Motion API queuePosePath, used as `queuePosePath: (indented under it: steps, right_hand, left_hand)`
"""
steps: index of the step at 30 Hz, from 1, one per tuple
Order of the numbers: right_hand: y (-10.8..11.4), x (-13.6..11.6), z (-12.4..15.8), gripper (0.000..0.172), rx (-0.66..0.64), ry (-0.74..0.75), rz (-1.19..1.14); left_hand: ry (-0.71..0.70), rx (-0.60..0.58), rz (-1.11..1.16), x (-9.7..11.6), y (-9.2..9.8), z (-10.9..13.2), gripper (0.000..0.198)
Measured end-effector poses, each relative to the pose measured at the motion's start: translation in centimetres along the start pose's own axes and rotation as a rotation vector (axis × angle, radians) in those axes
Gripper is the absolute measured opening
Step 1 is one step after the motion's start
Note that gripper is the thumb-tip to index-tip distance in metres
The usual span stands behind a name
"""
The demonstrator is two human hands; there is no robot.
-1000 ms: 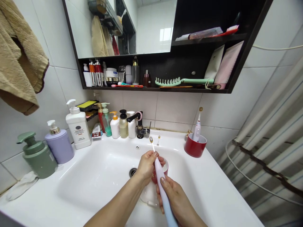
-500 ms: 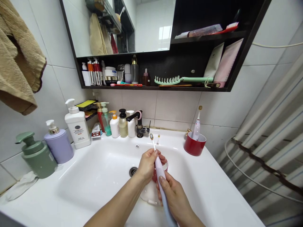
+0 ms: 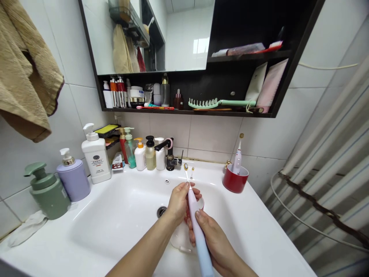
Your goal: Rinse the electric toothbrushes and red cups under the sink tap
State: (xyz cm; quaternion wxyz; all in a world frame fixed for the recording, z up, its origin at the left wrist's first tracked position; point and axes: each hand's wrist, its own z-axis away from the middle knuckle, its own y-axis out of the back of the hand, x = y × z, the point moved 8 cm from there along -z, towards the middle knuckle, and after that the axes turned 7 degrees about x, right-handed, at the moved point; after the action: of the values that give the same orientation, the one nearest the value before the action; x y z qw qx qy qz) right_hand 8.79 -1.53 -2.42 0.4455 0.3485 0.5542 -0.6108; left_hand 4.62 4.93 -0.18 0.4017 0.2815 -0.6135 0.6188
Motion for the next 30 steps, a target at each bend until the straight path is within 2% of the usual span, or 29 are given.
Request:
queuePosePath:
  steps: [4, 6, 8, 12, 15, 18, 21, 24, 30]
  right_hand:
    - [1.4, -3.5, -1.9, 0.020, 0.141, 0.214, 0.086]
    - [2.3, -6.0, -3.2, 0.025, 0.243, 0.362, 0.170]
    - [2.8, -7.6, -4.7, 0.028, 0.295, 0.458, 0.279]
    - [3.7, -7.6, -7.5, 0.028, 0.335, 0.516, 0.390]
    - [4.4, -6.1, -8.5, 0.025, 0.360, 0.533, 0.491]
    - [5.2, -4.7, -8.7, 0.024, 0.382, 0.527, 0.584]
    - [5.8, -4.7, -8.7, 0.023, 0.399, 0.516, 0.664]
    - [6.5, -6.4, -9.0, 0.022, 0.421, 0.515, 0.734]
    - [9.2, -11.4, -10.7, 0.025, 0.537, 0.507, 0.836]
  left_hand:
    - [-0.128, 0.077, -0.236, 0.9, 1.7, -0.6, 0.020]
    - [-0.255, 0.053, -0.483, 1.3, 2.0, -0.6, 0.014]
    - [-0.397, -0.024, -0.786, 1.2, 1.8, -0.3, 0.013]
    - [-0.574, -0.207, -1.282, -1.1, 1.0, 0.5, 0.027]
    - [-0.597, -0.299, -1.474, -3.0, 0.8, 0.3, 0.023]
    - [-0.566, -0.311, -1.526, -3.9, 0.6, -0.3, 0.021]
    - [-0.576, -0.297, -1.489, -3.4, -0.3, -0.9, 0.020]
    - [-0.622, -0.293, -1.410, -2.1, -2.3, -1.6, 0.018]
    - [-0.707, -0.308, -1.387, -0.2, -7.5, -4.4, 0.017]
